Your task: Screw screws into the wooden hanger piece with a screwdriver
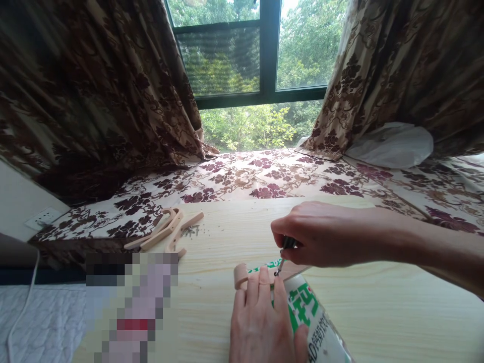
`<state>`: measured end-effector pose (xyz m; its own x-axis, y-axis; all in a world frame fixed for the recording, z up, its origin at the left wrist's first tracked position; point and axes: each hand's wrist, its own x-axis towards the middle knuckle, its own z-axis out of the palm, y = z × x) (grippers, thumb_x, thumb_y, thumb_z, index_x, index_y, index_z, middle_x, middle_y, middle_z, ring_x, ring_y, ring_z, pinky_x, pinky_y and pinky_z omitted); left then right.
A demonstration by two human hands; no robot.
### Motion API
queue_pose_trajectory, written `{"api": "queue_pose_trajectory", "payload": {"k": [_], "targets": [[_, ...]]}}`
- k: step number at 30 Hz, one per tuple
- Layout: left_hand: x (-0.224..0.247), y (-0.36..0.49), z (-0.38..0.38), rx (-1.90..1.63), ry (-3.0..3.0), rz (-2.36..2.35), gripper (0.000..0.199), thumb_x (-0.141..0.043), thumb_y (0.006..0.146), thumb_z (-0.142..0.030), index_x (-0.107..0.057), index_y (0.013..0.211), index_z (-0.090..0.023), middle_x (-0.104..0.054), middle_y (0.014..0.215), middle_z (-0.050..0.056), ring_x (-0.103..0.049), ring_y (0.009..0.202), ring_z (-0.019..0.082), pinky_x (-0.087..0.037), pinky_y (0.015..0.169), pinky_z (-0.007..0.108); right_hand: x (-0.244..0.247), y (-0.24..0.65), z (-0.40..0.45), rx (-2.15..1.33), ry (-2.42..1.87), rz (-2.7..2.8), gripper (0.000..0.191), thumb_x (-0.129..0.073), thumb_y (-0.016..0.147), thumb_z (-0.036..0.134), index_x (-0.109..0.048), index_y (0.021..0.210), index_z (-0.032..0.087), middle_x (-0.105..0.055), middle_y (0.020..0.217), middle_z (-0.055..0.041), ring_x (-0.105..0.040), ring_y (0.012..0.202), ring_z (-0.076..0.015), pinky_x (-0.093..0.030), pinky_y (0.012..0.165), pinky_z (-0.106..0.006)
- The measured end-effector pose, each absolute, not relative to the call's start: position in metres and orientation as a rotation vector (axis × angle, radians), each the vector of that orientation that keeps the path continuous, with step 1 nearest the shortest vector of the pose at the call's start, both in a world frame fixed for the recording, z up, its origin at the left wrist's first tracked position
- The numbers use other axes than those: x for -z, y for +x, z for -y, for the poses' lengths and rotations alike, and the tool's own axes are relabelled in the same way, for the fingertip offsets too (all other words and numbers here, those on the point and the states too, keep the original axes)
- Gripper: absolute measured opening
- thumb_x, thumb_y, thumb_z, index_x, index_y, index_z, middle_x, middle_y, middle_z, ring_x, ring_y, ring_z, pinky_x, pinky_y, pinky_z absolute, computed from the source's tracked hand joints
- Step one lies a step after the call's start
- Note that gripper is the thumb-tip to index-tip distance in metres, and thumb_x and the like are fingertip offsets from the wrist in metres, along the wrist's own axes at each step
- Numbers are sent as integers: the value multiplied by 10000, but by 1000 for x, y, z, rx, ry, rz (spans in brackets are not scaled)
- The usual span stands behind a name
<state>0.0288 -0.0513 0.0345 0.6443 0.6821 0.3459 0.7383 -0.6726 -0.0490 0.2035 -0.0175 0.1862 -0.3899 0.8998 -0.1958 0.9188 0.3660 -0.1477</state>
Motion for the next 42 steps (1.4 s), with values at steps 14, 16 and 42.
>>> {"api": "queue_pose_trajectory", "payload": {"k": [14, 16, 42], "targets": [[-16, 30, 55, 727, -2629, 1105, 564, -398, 835, -528, -561, 1210, -139, -575, 1267, 88, -485, 1173, 266, -389, 934, 418, -186, 199, 18, 225, 1635, -2569, 90, -541, 755, 197, -631, 763, 191, -579, 613, -12, -392, 519, -118, -237, 465, -256], [-15, 31, 55, 786, -2619, 1108, 567, -368, 857, -528, -556, 1216, -131, -575, 1266, 88, -480, 1178, 261, -378, 958, 421, -186, 199, 17, 239, 1640, -2571, 85, -542, 748, 192, -627, 762, 192, -578, 618, -13, -390, 524, -117, -239, 467, -253], [-10, 42, 53, 866, -2689, 1171, 531, -326, 923, -481, -529, 1246, -111, -566, 1244, 89, -456, 1141, 253, -371, 969, 416, -187, 200, 19, 269, 1601, -2555, 90, -552, 754, 219, -628, 802, 216, -604, 648, -4, -431, 539, -119, -254, 470, -241]]}}
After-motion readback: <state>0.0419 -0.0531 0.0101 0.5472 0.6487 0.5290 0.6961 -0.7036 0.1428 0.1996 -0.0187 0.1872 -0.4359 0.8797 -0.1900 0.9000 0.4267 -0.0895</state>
